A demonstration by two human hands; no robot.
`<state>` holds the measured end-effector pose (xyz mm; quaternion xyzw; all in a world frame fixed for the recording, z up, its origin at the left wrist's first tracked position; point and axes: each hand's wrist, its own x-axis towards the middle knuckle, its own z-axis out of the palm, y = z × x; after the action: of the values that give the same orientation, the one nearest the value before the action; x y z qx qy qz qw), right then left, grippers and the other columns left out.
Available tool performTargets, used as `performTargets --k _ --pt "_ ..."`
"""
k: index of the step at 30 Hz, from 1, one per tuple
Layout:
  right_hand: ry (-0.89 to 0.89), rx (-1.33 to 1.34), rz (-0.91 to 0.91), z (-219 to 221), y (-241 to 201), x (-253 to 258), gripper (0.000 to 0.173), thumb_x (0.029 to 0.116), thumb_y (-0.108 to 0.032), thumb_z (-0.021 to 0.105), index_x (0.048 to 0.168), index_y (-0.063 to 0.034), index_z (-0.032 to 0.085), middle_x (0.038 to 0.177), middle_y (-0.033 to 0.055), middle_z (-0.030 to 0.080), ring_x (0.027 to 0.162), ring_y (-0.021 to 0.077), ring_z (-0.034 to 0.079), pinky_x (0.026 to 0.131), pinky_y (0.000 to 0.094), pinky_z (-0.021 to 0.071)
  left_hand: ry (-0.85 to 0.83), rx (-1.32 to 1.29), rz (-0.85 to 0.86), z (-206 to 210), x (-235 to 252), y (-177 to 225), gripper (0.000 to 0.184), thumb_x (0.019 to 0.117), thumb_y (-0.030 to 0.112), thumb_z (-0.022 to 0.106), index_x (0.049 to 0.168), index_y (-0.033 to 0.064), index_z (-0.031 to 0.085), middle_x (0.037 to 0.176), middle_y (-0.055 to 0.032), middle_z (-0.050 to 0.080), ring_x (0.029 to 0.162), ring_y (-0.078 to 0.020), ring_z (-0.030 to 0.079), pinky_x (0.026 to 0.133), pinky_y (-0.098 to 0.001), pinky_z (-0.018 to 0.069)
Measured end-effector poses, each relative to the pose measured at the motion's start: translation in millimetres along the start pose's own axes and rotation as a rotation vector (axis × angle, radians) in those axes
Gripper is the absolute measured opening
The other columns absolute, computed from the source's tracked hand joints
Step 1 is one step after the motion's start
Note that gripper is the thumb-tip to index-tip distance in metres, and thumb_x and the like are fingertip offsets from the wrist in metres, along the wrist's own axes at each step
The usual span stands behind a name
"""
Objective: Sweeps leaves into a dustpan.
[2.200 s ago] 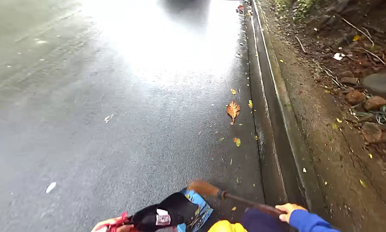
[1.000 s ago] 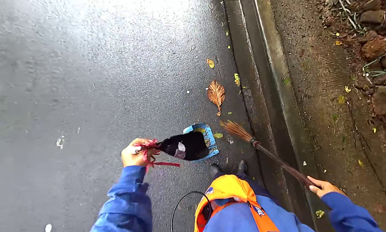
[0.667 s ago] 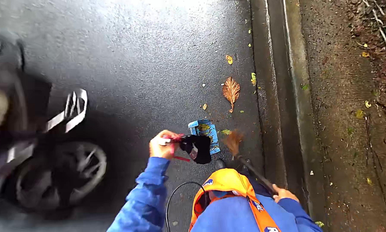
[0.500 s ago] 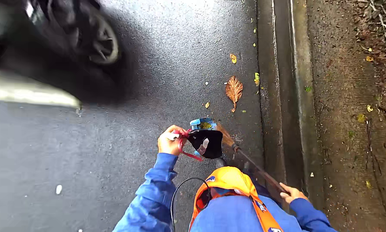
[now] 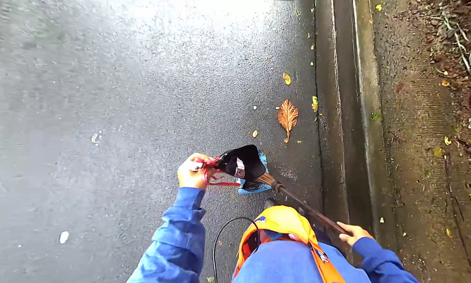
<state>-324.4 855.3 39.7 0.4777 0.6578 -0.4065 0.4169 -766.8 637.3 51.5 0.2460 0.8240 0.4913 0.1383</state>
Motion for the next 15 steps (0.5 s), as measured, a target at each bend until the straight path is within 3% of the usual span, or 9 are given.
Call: performTargets --k 3,6,10,13,15 --pt "0.076 -0.024 -0.006 -36.1 21.5 -31.9 0.056 0.1029 -0.027 0.063 0.156 -0.0191 0.049 0.147 0.0195 0.059 0.138 0.0398 0.055 0.118 0.0618 0.0368 0.023 -0.029 0.006 -40.1 -4.3 -10.5 0.024 0.0651 -0.005 0.068 0.086 -0.0043 0.057 0.087 -0.0005 0.064 0.080 0.0000 0.062 0.078 -0.0205 0.0535" --pt "0.225 -0.035 0.066 -55.1 38.7 -45.6 0.054 0.1017 -0.025 0.064 0.154 -0.0199 0.052 0.142 0.0224 0.063 0.133 0.0451 0.058 0.113 0.0671 0.0396 0.053 -0.016 -0.031 -67.7 -16.6 -17.2 0.028 0.0642 0.000 0.070 0.089 -0.0031 0.059 0.085 0.0005 0.065 0.076 0.0001 0.063 0.074 -0.0211 0.0550" --pt "0.198 -0.166 0.313 -44.4 -11.1 -18.1 0.059 0.1050 -0.027 0.058 0.161 -0.0230 0.041 0.146 0.0224 0.059 0.137 0.0441 0.055 0.112 0.0661 0.0403 0.070 0.009 -0.034 -71.2 -24.1 -9.3 0.024 0.0674 -0.002 0.069 0.089 -0.0030 0.059 0.086 0.0004 0.067 0.078 0.0008 0.064 0.076 -0.0203 0.0550" --pt "0.056 -0.259 0.236 -3.0 -59.9 15.2 0.060 0.1008 -0.027 0.063 0.158 -0.0243 0.045 0.145 0.0216 0.060 0.135 0.0437 0.056 0.109 0.0678 0.0426 0.039 0.065 -0.059 -47.6 -26.4 -10.6 0.024 0.0706 -0.006 0.069 0.093 -0.0098 0.061 0.090 -0.0140 0.068 0.084 -0.0165 0.067 0.083 -0.0387 0.0561" --pt "-0.043 -0.271 0.124 17.0 -90.9 24.2 0.061 0.1017 -0.027 0.061 0.160 -0.0254 0.042 0.148 0.0179 0.059 0.137 0.0393 0.055 0.113 0.0633 0.0414 0.030 0.074 -0.062 -35.3 -21.8 -16.0 0.021 0.0716 -0.007 0.069 0.091 -0.0081 0.062 0.090 -0.0171 0.069 0.085 -0.0240 0.067 0.083 -0.0472 0.0547"
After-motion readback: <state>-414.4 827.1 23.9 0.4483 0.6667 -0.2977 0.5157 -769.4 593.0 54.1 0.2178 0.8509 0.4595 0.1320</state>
